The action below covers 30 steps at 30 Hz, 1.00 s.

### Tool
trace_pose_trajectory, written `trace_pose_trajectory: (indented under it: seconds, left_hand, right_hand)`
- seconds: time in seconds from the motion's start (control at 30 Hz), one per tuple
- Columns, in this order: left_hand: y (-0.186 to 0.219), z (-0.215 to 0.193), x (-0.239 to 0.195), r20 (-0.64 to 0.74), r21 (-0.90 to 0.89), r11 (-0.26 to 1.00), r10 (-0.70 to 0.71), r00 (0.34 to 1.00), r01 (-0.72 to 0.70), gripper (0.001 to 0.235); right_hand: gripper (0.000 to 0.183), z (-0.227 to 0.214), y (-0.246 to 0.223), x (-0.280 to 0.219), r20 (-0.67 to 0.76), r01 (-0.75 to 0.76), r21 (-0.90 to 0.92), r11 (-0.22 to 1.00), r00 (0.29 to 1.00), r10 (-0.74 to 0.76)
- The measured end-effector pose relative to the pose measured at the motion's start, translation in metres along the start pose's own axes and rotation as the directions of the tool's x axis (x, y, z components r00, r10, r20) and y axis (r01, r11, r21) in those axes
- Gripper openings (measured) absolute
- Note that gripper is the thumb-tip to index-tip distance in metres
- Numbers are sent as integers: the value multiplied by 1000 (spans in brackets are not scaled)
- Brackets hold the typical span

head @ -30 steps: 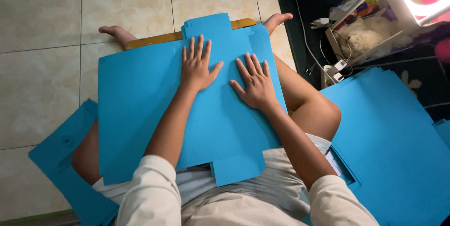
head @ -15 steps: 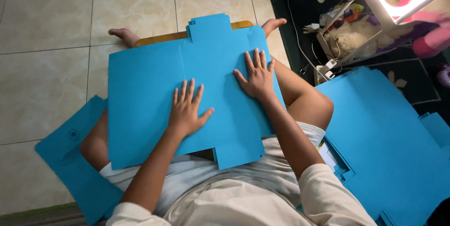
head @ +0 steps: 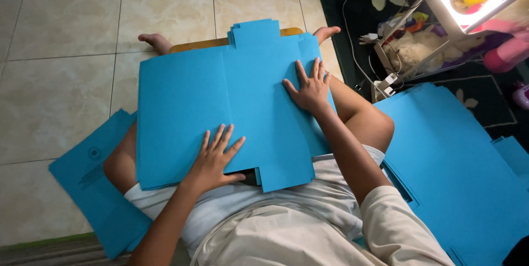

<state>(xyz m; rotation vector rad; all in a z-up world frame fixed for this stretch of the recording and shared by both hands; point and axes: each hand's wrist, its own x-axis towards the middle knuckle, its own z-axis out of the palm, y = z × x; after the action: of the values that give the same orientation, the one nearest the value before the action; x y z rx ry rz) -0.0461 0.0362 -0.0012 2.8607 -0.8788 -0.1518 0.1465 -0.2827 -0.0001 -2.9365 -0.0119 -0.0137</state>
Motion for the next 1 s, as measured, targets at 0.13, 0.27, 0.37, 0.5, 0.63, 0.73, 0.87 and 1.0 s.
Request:
trace_pose_trajectory:
  seconds: [0.13, 0.27, 0.37, 0.5, 0.63, 0.73, 0.87, 1.0]
  left_hand:
    - [6, -5, 14, 31, -24, 1000, 17, 999, -16, 112]
    - [9, -1, 24, 32, -24, 999, 23, 999, -22, 114]
    - [10, -2, 30, 35, -80, 996, 51, 998, -49, 111]
    - [6, -1, 34, 20, -134, 989, 67, 998, -64, 112]
    - [3, 2, 31, -2, -169, 985, 45, 999, -45, 115]
    - [1, 1, 26, -28, -176, 984, 0, 1000, -5, 119]
    - [-1, 0, 17, -76, -167, 981, -112, 991, 98, 110]
    - [2, 5, 15, -124, -157, 982, -125, 984, 104, 102]
  right_hand:
    - [91, -9, 7, 7, -10, -58, 35, 998, 998, 59]
    - [99, 4, 20, 24, -10, -142, 78, 987, 990, 143]
    - [99, 18, 37, 35, -52, -143, 47, 989, 988, 145]
    - [95, 22, 41, 39, -59, -113, 57, 992, 991, 116]
    - [93, 20, 27, 32, -103, -95, -1, 995, 990, 95]
    - [89, 14, 19, 25, -167, -98, -19, 995, 982, 94]
    - [95, 29, 30, 24, -134, -189, 126, 974, 970, 205]
    - [88, 31, 23, 13, -232, -157, 85, 984, 957, 173]
